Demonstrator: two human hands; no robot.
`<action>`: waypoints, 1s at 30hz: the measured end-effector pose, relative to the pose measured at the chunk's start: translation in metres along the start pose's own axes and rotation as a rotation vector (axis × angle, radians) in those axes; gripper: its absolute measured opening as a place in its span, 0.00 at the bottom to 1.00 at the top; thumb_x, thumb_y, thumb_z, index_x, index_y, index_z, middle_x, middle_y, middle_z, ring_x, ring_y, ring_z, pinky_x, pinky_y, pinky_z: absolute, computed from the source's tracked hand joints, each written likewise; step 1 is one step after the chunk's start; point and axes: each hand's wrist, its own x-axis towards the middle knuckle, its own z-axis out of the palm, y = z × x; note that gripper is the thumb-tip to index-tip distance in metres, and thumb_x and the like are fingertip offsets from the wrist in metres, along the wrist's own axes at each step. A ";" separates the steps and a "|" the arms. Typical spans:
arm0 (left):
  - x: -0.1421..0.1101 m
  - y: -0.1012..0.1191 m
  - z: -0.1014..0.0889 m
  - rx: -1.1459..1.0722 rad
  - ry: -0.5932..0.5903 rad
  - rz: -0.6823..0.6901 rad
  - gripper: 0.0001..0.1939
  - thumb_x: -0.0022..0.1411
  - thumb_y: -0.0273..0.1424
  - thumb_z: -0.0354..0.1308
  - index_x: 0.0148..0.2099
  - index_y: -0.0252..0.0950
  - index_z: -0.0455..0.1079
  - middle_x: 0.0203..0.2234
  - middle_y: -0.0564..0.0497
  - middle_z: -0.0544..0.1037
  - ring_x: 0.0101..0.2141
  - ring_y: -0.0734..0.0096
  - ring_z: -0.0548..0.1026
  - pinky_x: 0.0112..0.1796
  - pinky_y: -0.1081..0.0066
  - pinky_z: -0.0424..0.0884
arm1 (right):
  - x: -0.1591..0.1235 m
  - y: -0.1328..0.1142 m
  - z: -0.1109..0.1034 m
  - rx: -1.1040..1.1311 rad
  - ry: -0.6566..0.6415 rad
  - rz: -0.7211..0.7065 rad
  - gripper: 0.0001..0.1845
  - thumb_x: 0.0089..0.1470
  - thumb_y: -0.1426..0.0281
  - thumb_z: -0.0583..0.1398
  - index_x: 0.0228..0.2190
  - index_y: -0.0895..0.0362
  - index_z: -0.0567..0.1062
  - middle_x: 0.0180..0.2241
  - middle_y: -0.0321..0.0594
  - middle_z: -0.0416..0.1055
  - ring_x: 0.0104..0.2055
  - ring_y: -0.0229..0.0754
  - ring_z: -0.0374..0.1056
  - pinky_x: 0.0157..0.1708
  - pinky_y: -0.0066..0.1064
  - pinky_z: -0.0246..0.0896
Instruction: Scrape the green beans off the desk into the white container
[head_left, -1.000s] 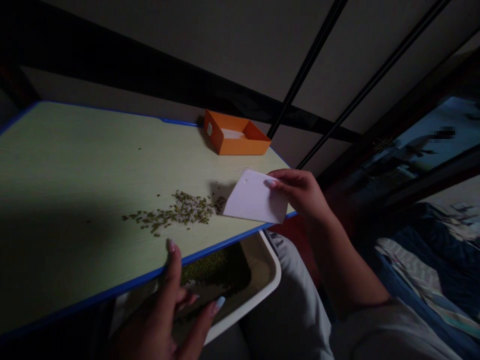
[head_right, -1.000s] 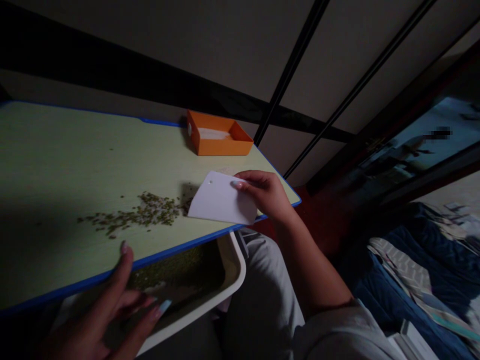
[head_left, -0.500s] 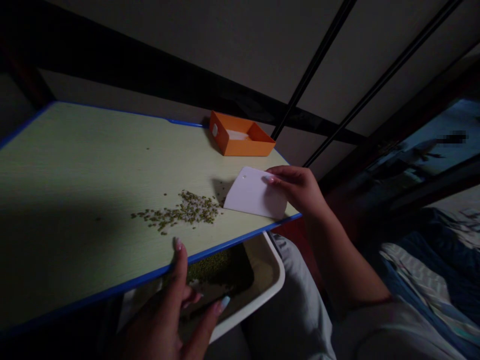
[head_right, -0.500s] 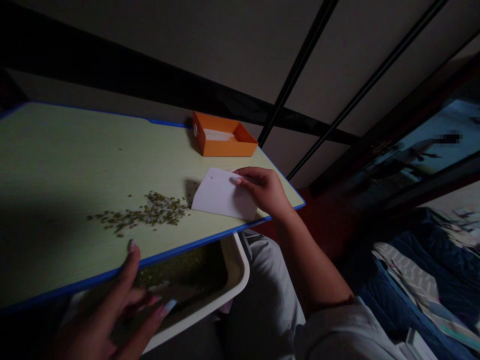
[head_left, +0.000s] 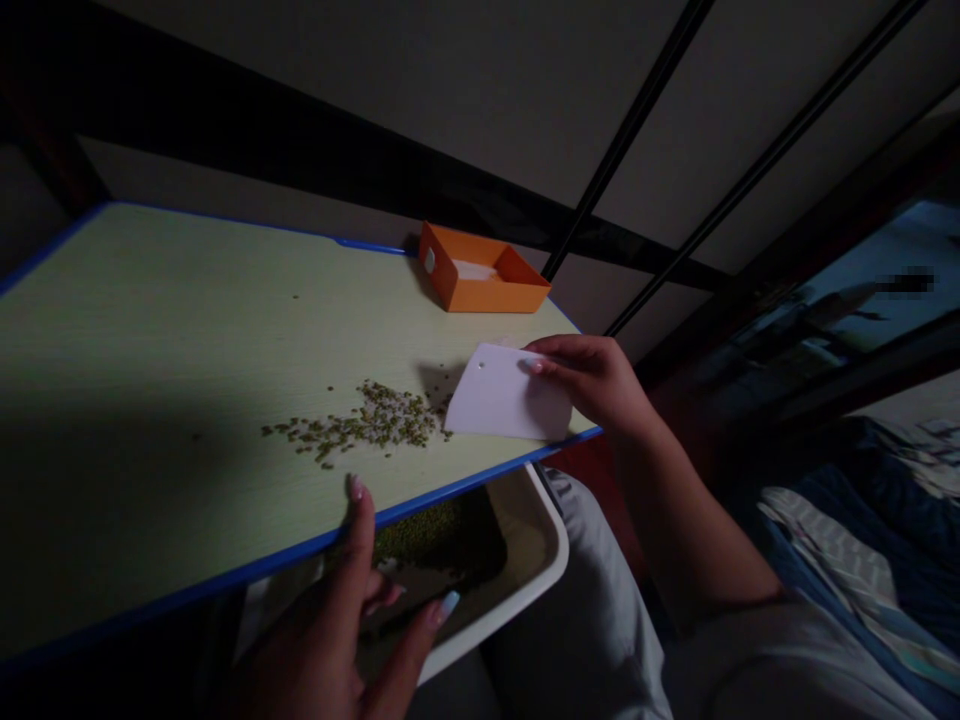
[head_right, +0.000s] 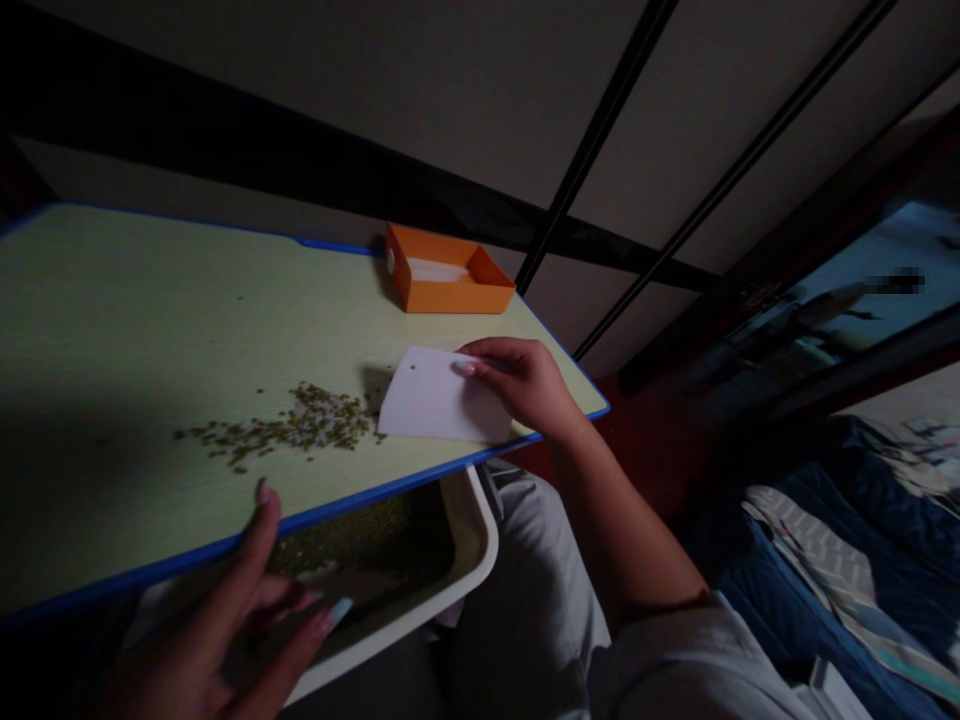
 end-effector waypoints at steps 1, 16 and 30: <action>0.000 0.000 0.000 0.000 0.002 0.000 0.36 0.74 0.55 0.44 0.77 0.56 0.39 0.32 0.58 0.84 0.29 0.73 0.83 0.26 0.82 0.76 | -0.001 -0.001 -0.001 -0.004 -0.011 0.005 0.12 0.46 0.58 0.72 0.31 0.53 0.87 0.35 0.42 0.85 0.38 0.47 0.77 0.38 0.36 0.70; 0.001 -0.001 -0.001 0.047 -0.007 0.020 0.36 0.75 0.55 0.43 0.78 0.55 0.37 0.32 0.59 0.84 0.31 0.71 0.84 0.32 0.78 0.80 | -0.029 -0.002 -0.008 0.024 0.043 0.110 0.15 0.46 0.56 0.73 0.31 0.54 0.86 0.31 0.43 0.82 0.31 0.42 0.72 0.28 0.32 0.64; 0.000 -0.001 -0.001 0.045 -0.005 0.015 0.37 0.74 0.57 0.44 0.77 0.57 0.38 0.33 0.60 0.84 0.31 0.73 0.84 0.29 0.80 0.78 | -0.020 0.008 0.002 0.033 0.069 0.171 0.14 0.45 0.59 0.71 0.31 0.55 0.86 0.31 0.42 0.82 0.28 0.39 0.69 0.27 0.31 0.60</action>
